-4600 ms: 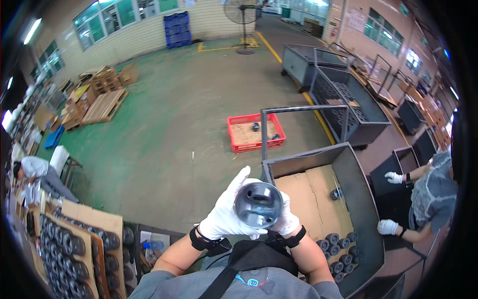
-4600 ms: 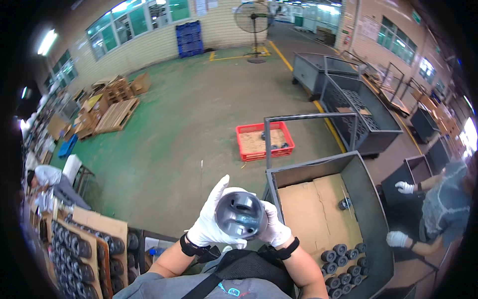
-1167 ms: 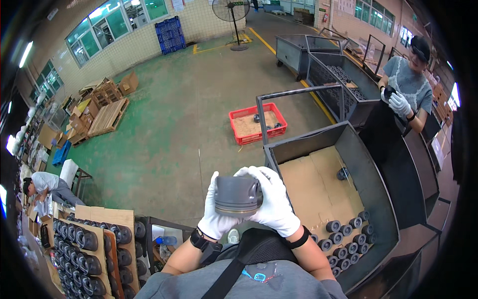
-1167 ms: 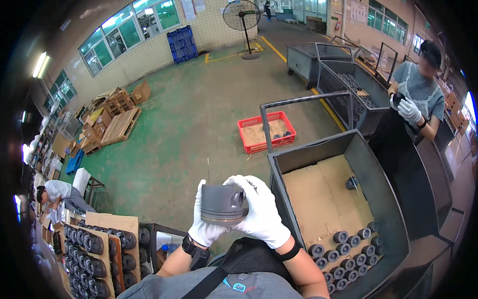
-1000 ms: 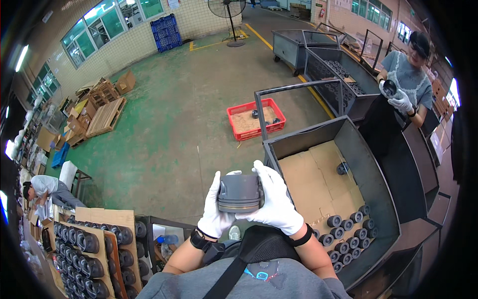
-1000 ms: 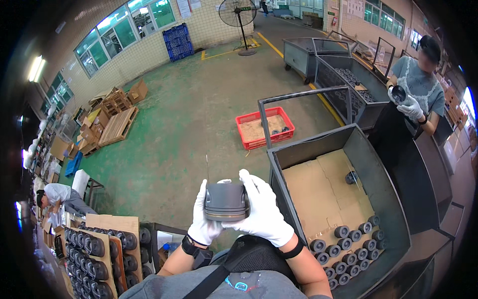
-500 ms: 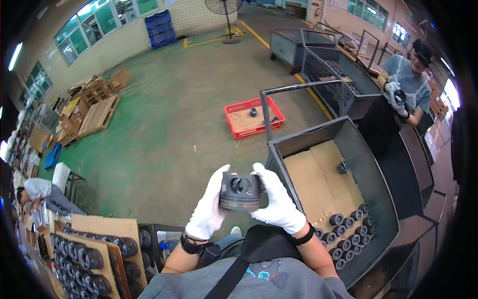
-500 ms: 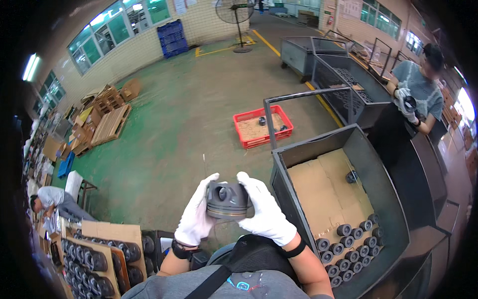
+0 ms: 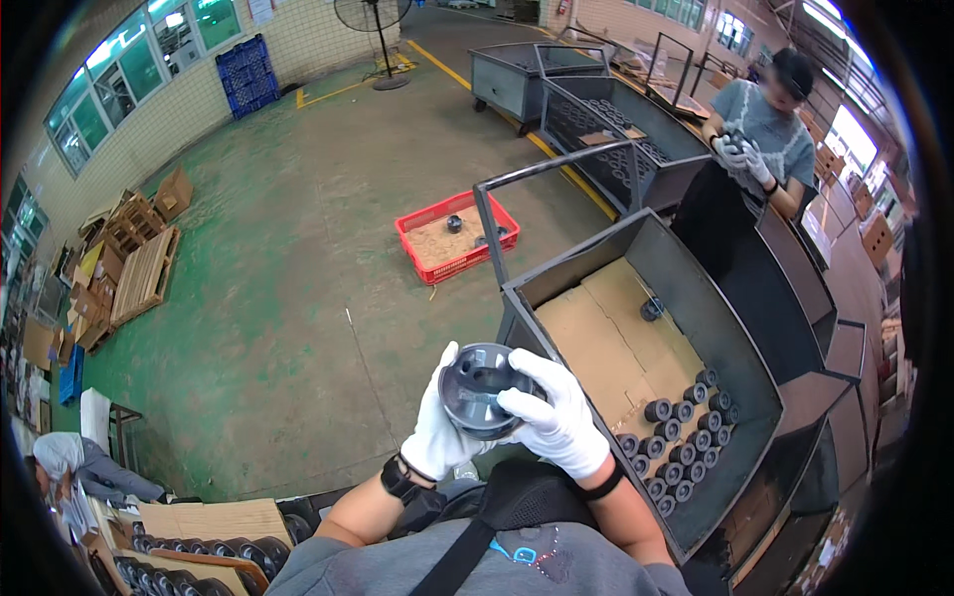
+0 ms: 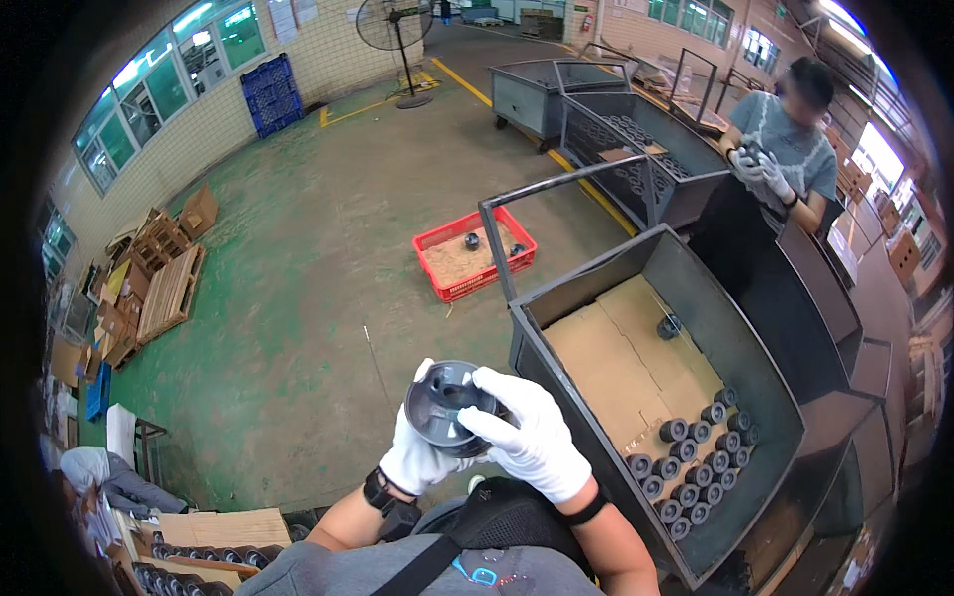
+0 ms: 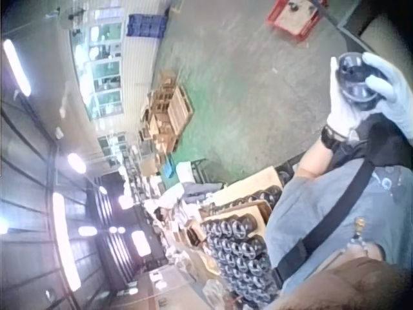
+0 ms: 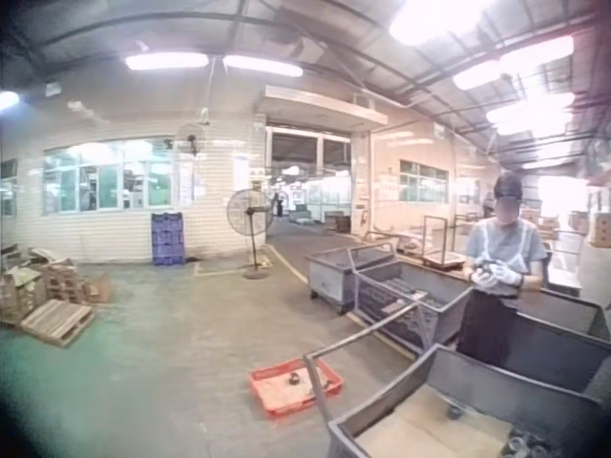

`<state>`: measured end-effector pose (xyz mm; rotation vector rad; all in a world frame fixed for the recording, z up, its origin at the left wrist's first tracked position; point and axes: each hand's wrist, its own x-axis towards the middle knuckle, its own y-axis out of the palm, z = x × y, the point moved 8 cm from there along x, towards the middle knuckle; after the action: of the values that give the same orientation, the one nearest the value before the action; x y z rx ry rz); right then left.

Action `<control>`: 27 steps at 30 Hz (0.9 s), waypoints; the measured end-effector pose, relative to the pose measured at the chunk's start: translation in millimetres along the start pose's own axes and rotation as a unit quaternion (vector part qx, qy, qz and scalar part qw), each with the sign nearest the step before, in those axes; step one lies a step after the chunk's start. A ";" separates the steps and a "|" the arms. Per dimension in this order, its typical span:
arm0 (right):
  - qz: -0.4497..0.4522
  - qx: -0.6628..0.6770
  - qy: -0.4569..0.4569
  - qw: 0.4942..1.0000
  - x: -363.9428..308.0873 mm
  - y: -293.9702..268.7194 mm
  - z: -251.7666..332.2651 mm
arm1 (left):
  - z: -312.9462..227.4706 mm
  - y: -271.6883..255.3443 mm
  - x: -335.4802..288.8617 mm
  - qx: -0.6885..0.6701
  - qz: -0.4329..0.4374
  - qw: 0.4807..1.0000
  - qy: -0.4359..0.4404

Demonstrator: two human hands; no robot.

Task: Organize and inspect metal engine pistons in industrial bins and on cardboard layers.

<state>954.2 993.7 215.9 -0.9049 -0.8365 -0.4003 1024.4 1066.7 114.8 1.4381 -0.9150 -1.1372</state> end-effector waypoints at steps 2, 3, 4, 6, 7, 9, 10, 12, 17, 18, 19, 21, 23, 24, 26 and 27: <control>0.059 0.024 0.064 0.996 18.2 -8.9 3.2 | -6.6 -11.9 10.4 -0.007 0.009 1.000 0.007; 0.088 0.043 0.118 0.988 20.4 -11.5 -3.2 | -8.6 -7.6 16.7 0.013 0.061 0.998 -0.014; 0.059 0.026 0.088 0.994 10.5 -15.7 -8.2 | -16.0 -8.5 25.2 0.046 0.079 0.996 0.008; 0.060 0.052 0.180 0.981 -7.4 -20.1 -33.8 | -21.9 -12.1 38.1 0.077 0.092 0.993 0.024; 0.068 0.087 0.217 0.970 -14.2 -16.3 -47.2 | -30.4 -20.0 42.4 0.125 0.055 0.989 0.052; 0.064 0.164 0.273 0.946 -28.4 -15.9 -70.5 | -30.6 -21.5 54.9 0.177 0.015 0.981 0.076; 0.063 0.238 0.323 0.914 -36.1 -15.3 -83.3 | -26.0 -15.4 62.3 0.164 0.036 0.983 0.071; 0.091 0.251 0.370 0.890 -42.5 -18.8 -107.7 | -20.0 -5.5 83.0 0.110 0.068 0.990 0.050; 0.172 0.286 0.503 0.797 -51.3 -41.0 -173.6 | -20.7 -20.6 138.2 0.271 -0.162 0.939 0.134; 0.105 0.207 0.353 0.907 -53.4 -46.0 -190.4 | -12.5 -15.0 153.9 0.293 -0.178 0.930 0.134; 0.169 0.289 0.456 0.825 -61.6 -34.9 -206.8 | -10.9 -19.4 167.0 0.310 -0.200 0.918 0.144; 0.159 0.355 0.558 0.733 -113.0 -22.7 -248.3 | -2.1 -35.3 206.0 0.389 -0.202 0.887 0.146; 0.090 0.399 0.601 0.687 -166.2 -17.8 -290.8 | 9.8 -84.2 250.3 0.331 -0.184 0.921 0.095; 0.093 0.391 0.611 0.682 -192.1 -18.4 -308.1 | 1.3 -107.1 268.1 0.530 -0.195 0.813 0.139; -0.029 0.403 0.691 0.600 -261.6 -32.8 -349.8 | 8.7 -129.7 306.0 0.744 -0.267 0.605 0.095; -0.022 0.394 0.700 0.595 -293.7 -32.5 -367.6 | 9.8 -148.5 318.4 0.783 -0.276 0.550 0.087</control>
<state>920.4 665.4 -120.9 0.4169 0.5029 -0.5576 1092.3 786.7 -86.4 3.4178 -1.4341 -0.2045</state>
